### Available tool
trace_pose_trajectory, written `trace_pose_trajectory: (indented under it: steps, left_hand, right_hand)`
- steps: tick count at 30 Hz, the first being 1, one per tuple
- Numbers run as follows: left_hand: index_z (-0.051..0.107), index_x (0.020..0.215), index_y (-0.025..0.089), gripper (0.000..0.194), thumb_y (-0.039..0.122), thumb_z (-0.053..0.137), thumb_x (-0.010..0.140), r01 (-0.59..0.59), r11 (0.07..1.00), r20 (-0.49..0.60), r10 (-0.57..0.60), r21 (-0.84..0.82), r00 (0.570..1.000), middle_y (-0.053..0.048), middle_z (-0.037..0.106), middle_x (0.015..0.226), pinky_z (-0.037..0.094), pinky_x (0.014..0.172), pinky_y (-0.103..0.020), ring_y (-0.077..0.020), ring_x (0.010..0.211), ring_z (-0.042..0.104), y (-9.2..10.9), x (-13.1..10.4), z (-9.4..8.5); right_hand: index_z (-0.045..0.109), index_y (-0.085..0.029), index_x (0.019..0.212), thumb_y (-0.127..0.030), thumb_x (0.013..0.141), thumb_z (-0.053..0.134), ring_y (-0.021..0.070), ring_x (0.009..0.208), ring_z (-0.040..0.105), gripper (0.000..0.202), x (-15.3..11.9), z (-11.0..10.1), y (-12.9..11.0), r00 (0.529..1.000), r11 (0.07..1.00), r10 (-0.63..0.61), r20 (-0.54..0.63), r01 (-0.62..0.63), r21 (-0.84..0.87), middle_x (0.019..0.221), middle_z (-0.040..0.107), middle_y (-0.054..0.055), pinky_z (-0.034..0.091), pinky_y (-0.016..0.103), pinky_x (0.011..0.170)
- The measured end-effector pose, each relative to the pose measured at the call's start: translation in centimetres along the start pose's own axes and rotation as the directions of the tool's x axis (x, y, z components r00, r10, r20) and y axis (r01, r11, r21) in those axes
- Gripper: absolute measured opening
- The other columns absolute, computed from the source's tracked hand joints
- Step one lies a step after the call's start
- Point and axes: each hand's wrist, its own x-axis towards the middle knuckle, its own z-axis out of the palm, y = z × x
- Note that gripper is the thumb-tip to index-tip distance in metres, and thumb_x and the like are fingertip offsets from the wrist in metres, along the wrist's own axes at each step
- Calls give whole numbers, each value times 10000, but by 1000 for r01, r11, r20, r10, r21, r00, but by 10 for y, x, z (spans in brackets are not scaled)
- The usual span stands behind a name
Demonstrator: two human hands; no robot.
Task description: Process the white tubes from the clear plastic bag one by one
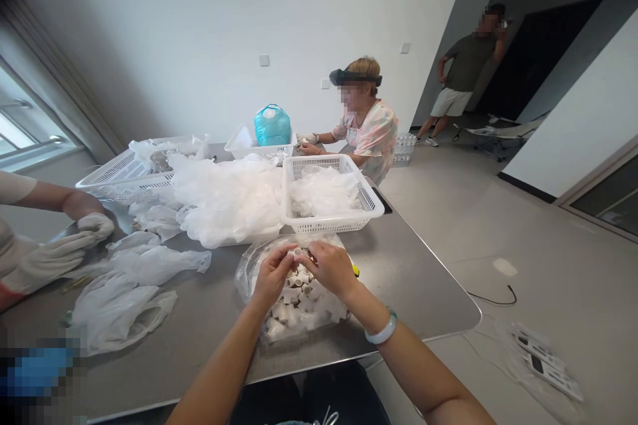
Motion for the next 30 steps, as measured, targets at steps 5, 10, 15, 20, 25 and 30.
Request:
trace_pose_trajectory:
  steps: [5, 10, 15, 20, 25, 30]
  left_hand:
    - [646, 963, 151, 370, 342, 738, 659, 18, 994, 22, -16, -105, 1000, -14, 653, 721, 465, 571, -220, -98, 599, 570, 4, 0, 0]
    - [640, 841, 154, 251, 309, 732, 666, -30, 997, 34, 32, -65, 999, -70, 694, 937, 526, 584, -264, -145, 671, 640, 12, -3, 3]
    - [639, 905, 177, 222, 256, 701, 708, -133, 991, 47, 133, 15, 990, -82, 685, 1041, 525, 804, -304, -188, 926, 646, 10, -6, 3]
    - [640, 884, 193, 152, 258, 659, 747, -246, 950, 41, 243, 193, 969, -81, 695, 1014, 514, 786, -303, -195, 910, 649, 5, -6, -2]
    - [682, 856, 228, 122, 256, 660, 739, -299, 889, 66, 294, 347, 953, -67, 710, 971, 504, 793, -331, -215, 889, 649, 9, -5, -6]
    - [687, 855, 234, 121, 257, 653, 741, -317, 877, 83, 309, 360, 948, -65, 708, 973, 490, 830, -352, -231, 941, 635, 7, -4, -8]
  right_hand:
    - [507, -197, 678, -520, 929, 288, 127, 547, 518, 463, 0, -6, -4, 996, 998, 56, 66, -58, 32, 610, 571, 2, 278, 244, 515]
    - [519, -203, 702, -500, 921, 332, 135, 578, 537, 414, -2, -11, -9, 992, 991, 97, 81, -103, 85, 637, 584, 8, 304, 241, 525]
    - [498, -202, 693, -503, 924, 307, 132, 552, 522, 425, -1, -15, -15, 989, 988, 109, 102, -118, 95, 616, 568, 3, 303, 240, 509]
    - [524, -196, 724, -529, 926, 287, 135, 571, 545, 456, -4, -11, -16, 993, 995, 87, 85, -90, 30, 641, 597, 12, 292, 245, 511]
    - [549, -193, 690, -481, 946, 275, 144, 572, 565, 474, -9, -1, -13, 998, 995, 61, 15, -59, -75, 630, 619, 35, 273, 261, 518]
    - [551, -190, 683, -484, 947, 270, 145, 566, 568, 485, -9, 1, -13, 999, 995, 45, 9, -44, -93, 619, 620, 38, 272, 259, 516]
